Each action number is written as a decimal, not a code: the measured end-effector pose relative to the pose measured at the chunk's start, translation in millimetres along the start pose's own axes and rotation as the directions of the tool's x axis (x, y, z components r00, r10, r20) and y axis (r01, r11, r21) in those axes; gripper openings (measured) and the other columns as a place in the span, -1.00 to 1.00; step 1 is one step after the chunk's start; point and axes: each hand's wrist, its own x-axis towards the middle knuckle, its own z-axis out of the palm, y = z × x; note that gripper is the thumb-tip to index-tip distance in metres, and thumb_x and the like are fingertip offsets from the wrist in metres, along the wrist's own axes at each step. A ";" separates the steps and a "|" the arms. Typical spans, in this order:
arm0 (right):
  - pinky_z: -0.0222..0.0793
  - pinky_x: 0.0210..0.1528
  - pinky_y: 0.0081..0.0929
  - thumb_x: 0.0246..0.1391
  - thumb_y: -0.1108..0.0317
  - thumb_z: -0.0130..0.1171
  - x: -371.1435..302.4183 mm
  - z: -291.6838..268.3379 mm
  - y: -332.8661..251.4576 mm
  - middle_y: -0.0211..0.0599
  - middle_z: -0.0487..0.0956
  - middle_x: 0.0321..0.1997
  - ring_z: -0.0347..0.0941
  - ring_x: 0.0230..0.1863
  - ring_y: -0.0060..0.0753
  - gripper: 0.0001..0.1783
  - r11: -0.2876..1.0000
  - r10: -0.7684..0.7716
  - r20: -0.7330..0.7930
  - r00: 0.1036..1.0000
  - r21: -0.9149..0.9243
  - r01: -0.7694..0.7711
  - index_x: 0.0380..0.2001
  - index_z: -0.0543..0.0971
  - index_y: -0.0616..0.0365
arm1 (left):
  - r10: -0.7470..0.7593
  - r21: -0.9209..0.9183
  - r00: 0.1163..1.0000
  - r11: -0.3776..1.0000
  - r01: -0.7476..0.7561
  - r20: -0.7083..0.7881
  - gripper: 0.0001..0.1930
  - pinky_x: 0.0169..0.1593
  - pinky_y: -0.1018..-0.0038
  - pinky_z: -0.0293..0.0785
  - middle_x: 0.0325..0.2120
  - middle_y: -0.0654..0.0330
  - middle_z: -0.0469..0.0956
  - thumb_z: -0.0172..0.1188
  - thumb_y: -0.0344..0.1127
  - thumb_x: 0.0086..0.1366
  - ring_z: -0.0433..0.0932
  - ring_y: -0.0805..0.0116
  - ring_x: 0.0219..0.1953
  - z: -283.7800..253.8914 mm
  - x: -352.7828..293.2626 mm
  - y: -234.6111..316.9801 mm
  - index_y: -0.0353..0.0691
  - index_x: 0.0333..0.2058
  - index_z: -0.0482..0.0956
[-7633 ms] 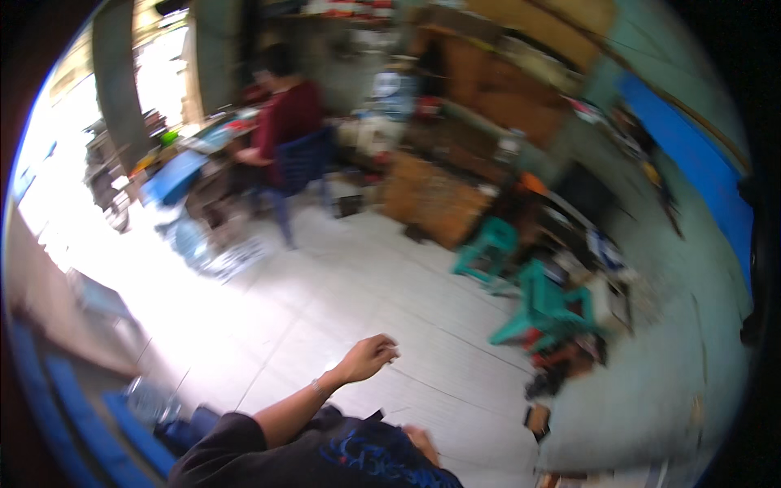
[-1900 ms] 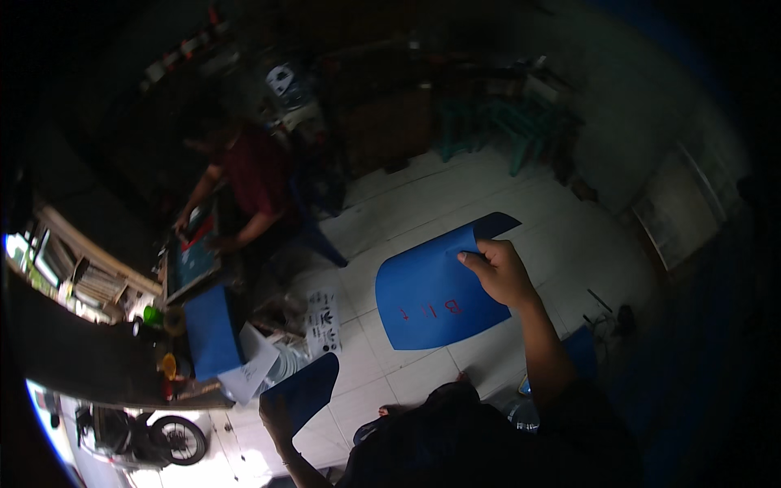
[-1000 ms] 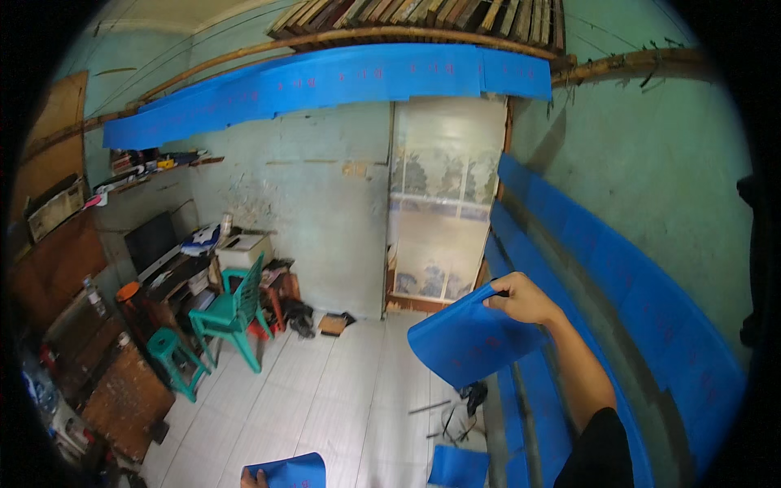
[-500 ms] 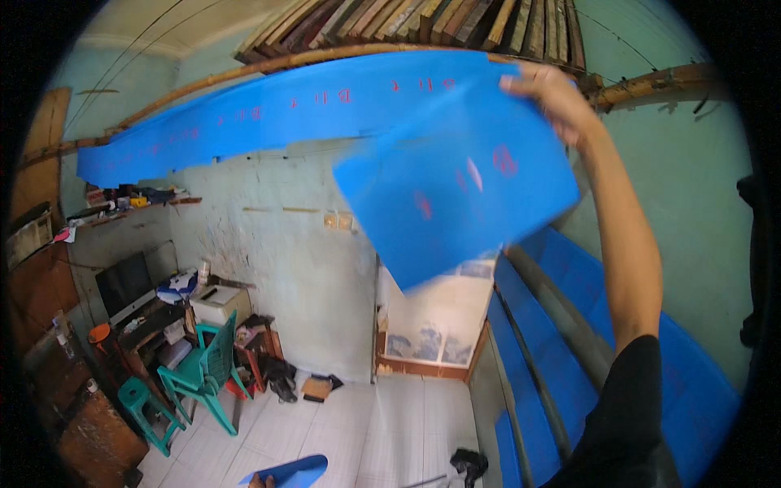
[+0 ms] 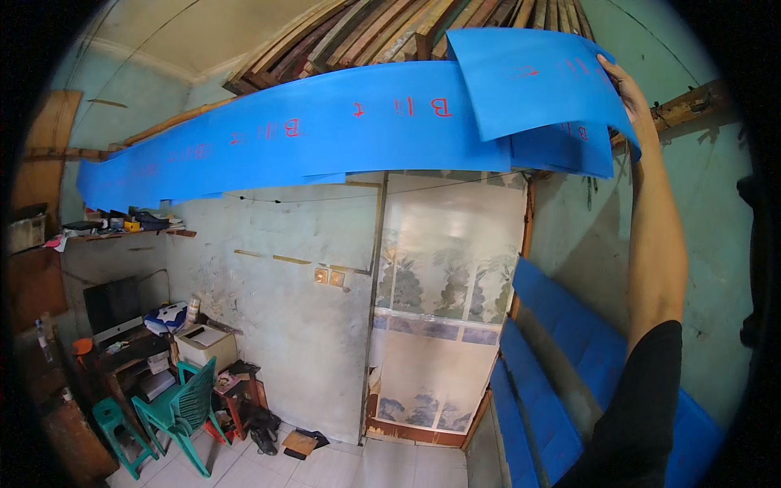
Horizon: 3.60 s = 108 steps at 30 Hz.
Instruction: The person repeatedly picks up blue rectangular sign pieces from a table and places them on a high horizontal bamboo beam near the ceiling. The person handles the signs one at a time, walking back and forth between the table and the beam to stack them along the beam.
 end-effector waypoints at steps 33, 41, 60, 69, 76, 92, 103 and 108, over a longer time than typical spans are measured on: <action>0.26 0.09 -0.48 0.08 -0.42 -0.45 -819.7 388.8 276.6 -0.24 0.53 -0.14 0.43 -0.09 -0.42 -0.03 -0.204 0.845 0.519 -0.128 0.091 -0.975 -0.03 0.39 0.40 | -0.091 -0.478 0.930 0.838 0.264 0.355 -0.82 -0.56 0.64 0.09 -0.68 0.41 0.29 0.06 -0.29 0.27 0.16 0.63 -0.61 -130.5 -81.8 90.5 -0.22 -0.49 0.43; 0.37 -0.11 -0.63 0.11 0.37 0.12 -683.0 369.4 162.4 -0.34 0.54 -0.15 0.44 -0.16 -0.63 -0.70 0.025 0.781 0.593 0.195 0.283 -0.959 -0.09 0.45 0.24 | -0.258 -0.462 0.906 0.794 0.396 0.335 -0.77 -0.59 0.59 0.03 -0.67 0.41 0.22 -0.02 -0.25 0.30 0.10 0.61 -0.62 -141.1 -101.9 83.3 -0.17 -0.53 0.36; 0.41 -0.05 -0.46 0.10 0.22 0.12 -78.5 -44.6 -91.6 -0.20 0.52 -0.20 0.44 -0.19 -0.44 -0.62 0.998 -0.055 -0.042 0.998 -0.036 0.054 -0.15 0.45 0.34 | 0.884 -0.475 0.253 0.040 -0.879 -0.392 -0.68 -0.03 0.31 0.22 -0.14 0.08 0.35 0.19 -0.27 0.16 0.30 0.26 -0.04 -121.3 167.2 753.9 -0.32 -0.15 0.45; 0.43 -0.02 -0.41 -0.02 0.17 0.26 -21.8 -187.1 -89.4 -0.07 0.46 -0.10 0.44 -0.15 -0.31 -0.40 0.959 -0.127 -0.374 0.919 -0.284 0.017 -0.03 0.38 0.39 | 0.903 -0.772 0.400 0.138 -0.620 -0.160 -0.56 0.01 0.30 0.35 -0.05 -0.19 0.42 0.27 -0.29 0.10 0.42 0.13 0.00 -49.9 181.3 887.5 -0.61 -0.19 0.48; 0.44 -0.05 -0.35 -0.03 0.17 0.28 -23.5 -196.1 -84.5 0.06 0.48 -0.11 0.45 -0.16 -0.24 -0.38 0.912 -0.255 -0.477 0.841 -0.408 0.045 -0.04 0.38 0.45 | 0.841 -0.551 0.372 0.109 -0.827 -0.392 -0.60 -0.24 0.42 0.46 -0.29 -0.05 0.55 0.33 -0.25 0.06 0.54 0.22 -0.27 -25.8 179.6 908.0 -0.58 -0.34 0.54; 0.25 0.13 -0.25 0.13 0.12 0.07 15.9 -197.9 -78.7 0.00 0.43 0.00 0.33 0.04 -0.20 -0.47 0.958 -0.278 -0.113 0.954 -0.100 0.267 0.04 0.36 0.30 | 0.882 -0.547 -0.019 -0.309 -0.778 -0.471 -0.66 -0.12 0.30 0.39 -0.22 -0.04 0.51 0.13 -0.19 0.21 0.43 0.26 -0.12 -59.4 211.7 928.9 -0.43 -0.27 0.53; 0.52 -0.32 -0.37 0.09 0.13 0.13 12.0 -187.8 -59.3 0.03 0.51 -0.20 0.50 -0.33 -0.33 -0.51 0.892 -0.288 -0.332 0.898 -0.434 0.126 -0.08 0.44 0.36 | 0.780 -0.253 0.429 0.349 -0.902 -0.455 -0.60 -0.06 0.26 0.38 -0.19 -0.13 0.52 0.26 -0.19 0.10 0.50 0.09 -0.16 -37.1 192.1 900.2 -0.49 -0.26 0.56; 0.50 -0.49 -0.48 -0.02 0.16 0.25 -2.0 -189.4 -52.0 -0.07 0.55 -0.33 0.50 -0.49 -0.44 -0.53 0.818 -0.410 -0.389 0.825 -0.557 0.143 -0.22 0.50 0.40 | 0.825 -0.183 0.367 0.318 -0.930 -0.431 -0.53 -0.03 0.22 0.36 -0.20 -0.16 0.52 0.28 -0.08 0.07 0.49 0.05 -0.10 -27.8 193.6 908.4 -0.49 -0.29 0.56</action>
